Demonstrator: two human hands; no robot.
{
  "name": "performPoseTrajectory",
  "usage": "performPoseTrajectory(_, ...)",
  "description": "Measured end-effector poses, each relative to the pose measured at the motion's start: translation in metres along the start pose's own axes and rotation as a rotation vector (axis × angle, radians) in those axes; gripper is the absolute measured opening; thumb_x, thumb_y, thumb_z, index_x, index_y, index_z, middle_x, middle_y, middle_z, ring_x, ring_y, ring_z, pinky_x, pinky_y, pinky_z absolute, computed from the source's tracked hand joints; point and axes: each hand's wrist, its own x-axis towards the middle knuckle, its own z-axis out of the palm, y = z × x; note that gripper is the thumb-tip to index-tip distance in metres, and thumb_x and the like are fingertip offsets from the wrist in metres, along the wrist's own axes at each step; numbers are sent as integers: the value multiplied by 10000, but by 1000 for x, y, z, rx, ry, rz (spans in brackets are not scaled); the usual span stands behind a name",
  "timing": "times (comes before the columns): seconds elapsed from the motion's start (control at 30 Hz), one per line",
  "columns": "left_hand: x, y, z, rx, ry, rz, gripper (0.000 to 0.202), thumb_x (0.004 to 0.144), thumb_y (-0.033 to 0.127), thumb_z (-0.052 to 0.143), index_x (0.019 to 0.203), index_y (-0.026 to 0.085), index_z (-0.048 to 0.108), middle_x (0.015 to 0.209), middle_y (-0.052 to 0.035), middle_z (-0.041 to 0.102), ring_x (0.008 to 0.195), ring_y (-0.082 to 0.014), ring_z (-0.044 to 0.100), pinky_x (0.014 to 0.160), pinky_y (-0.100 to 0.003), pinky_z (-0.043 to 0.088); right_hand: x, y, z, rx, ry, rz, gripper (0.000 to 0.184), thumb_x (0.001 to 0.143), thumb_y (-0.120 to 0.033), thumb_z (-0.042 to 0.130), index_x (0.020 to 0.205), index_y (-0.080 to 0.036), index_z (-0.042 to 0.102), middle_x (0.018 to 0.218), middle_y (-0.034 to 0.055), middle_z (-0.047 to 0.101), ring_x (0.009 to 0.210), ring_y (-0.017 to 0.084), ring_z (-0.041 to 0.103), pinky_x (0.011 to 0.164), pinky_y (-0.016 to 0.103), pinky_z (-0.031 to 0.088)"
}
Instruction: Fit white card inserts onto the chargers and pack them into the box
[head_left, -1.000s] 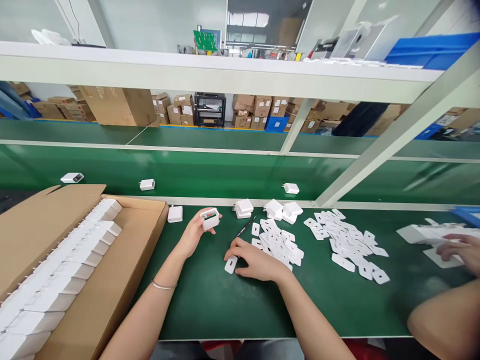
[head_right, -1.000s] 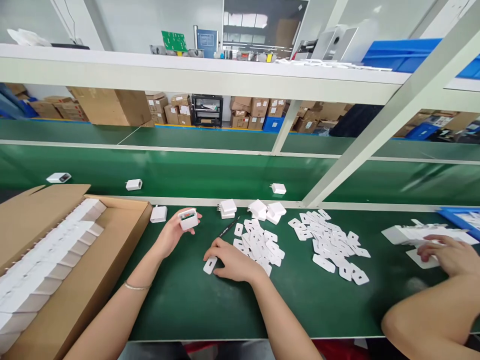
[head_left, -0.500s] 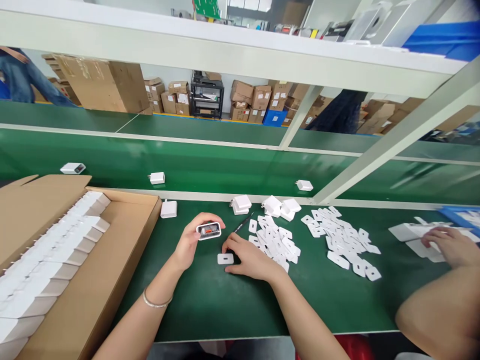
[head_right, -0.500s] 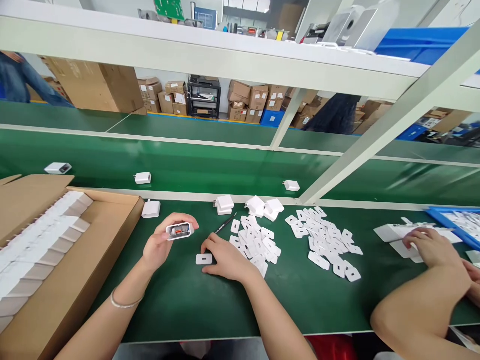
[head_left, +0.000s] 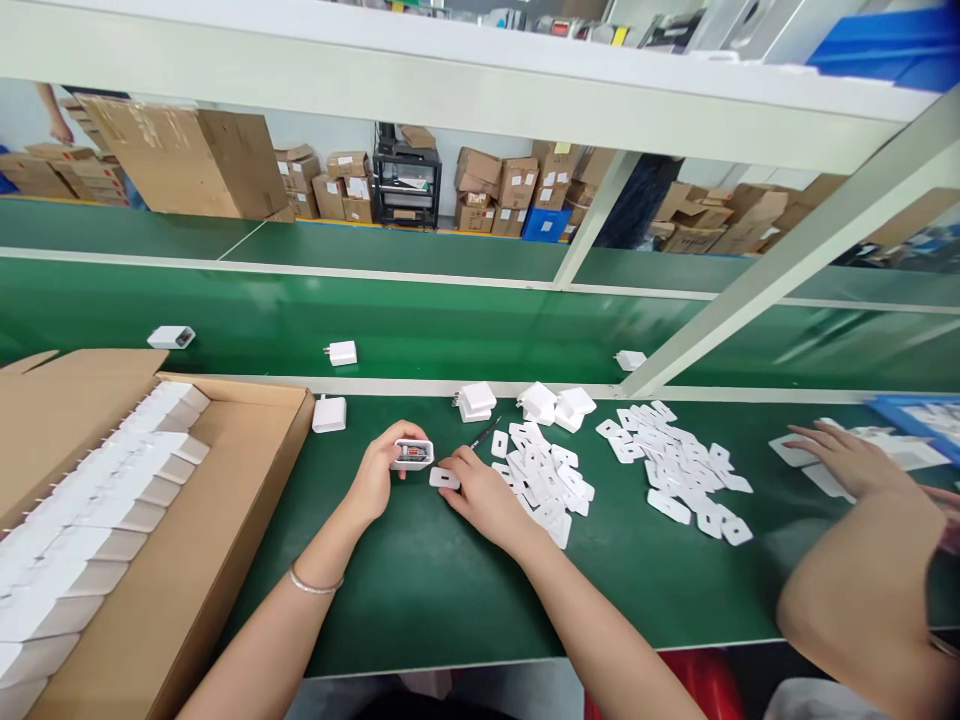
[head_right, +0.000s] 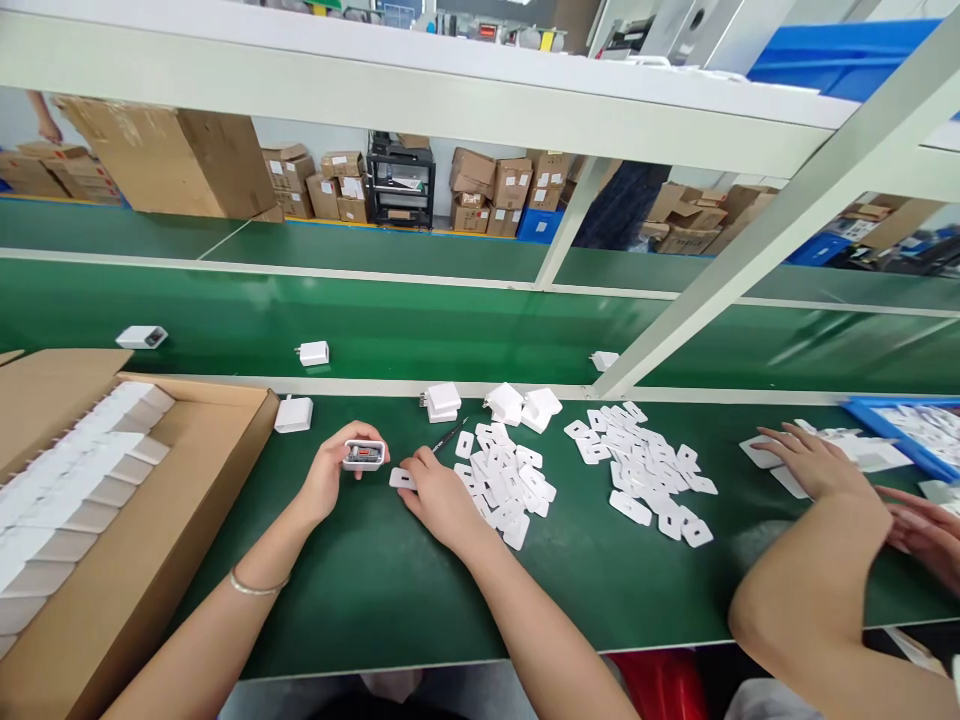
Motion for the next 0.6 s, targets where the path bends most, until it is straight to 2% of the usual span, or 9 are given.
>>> performPoseTrajectory(0.07, 0, 1, -1, 23, -8, 8, 339, 905, 373, 362, 1016, 171, 612, 978, -71, 643, 799, -195, 565, 638, -289, 427, 1, 0, 2, 7, 49, -12, 255, 957, -211, 592, 1204, -178, 647, 1137, 76, 599, 794, 160, 627, 714, 315, 507)
performPoseTrajectory(0.1, 0, 1, -1, 52, -12, 16, 336, 925, 371, 355, 1014, 175, 612, 975, -62, 638, 802, -189, 559, 664, -293, 433, 1, -1, 2, 47, 114, -14, 233, 959, -217, 585, 1176, -181, 662, 1095, 67, 604, 751, 144, 607, 701, 309, 506)
performPoseTrajectory(0.2, -1, 3, 0, 184, -33, 35, 358, 991, 408, 325, 1007, 188, 607, 926, -34, 616, 776, -172, 524, 705, -297, 422, -1, -5, -4, 225, 412, -59, 243, 954, -252, 594, 1175, -200, 681, 1023, 53, 599, 683, 111, 542, 680, 288, 508)
performPoseTrajectory(0.27, -3, 5, 2, 244, -74, 37, 392, 1022, 454, 302, 1026, 196, 597, 922, -25, 607, 759, -165, 507, 712, -300, 419, -3, -9, -8, 296, 551, -153, 274, 958, -261, 604, 1217, -219, 684, 1021, 58, 581, 740, 120, 550, 707, 285, 520)
performPoseTrajectory(0.33, -5, 6, 5, 247, -132, 42, 412, 1036, 486, 282, 1060, 203, 581, 942, -22, 604, 766, -167, 503, 708, -299, 424, -4, -12, -9, 304, 553, -263, 310, 970, -264, 607, 1270, -249, 680, 1038, 65, 554, 855, 145, 580, 772, 300, 534)
performPoseTrajectory(0.43, -7, 8, 11, 262, -201, 70, 341, 1033, 460, 343, 1095, 206, 563, 985, -23, 602, 836, -174, 527, 753, -299, 431, -5, -13, -6, 301, 452, -338, 365, 987, -268, 599, 1346, -299, 656, 1068, 68, 515, 972, 165, 582, 847, 328, 536)
performPoseTrajectory(0.5, -6, 9, 14, 293, -209, 80, 249, 1010, 394, 423, 1096, 205, 560, 999, -19, 602, 872, -173, 541, 796, -298, 425, -5, -13, -4, 325, 408, -324, 363, 989, -283, 600, 1343, -324, 663, 1081, 65, 484, 953, 157, 561, 850, 332, 530)
performPoseTrajectory(0.6, -5, 9, 17, 242, -191, 68, 194, 981, 321, 461, 1101, 203, 558, 974, -15, 595, 844, -165, 542, 768, -287, 427, -6, -13, -3, 408, 350, -248, 379, 990, -343, 598, 1367, -342, 642, 1140, 69, 445, 953, 153, 534, 863, 333, 525)
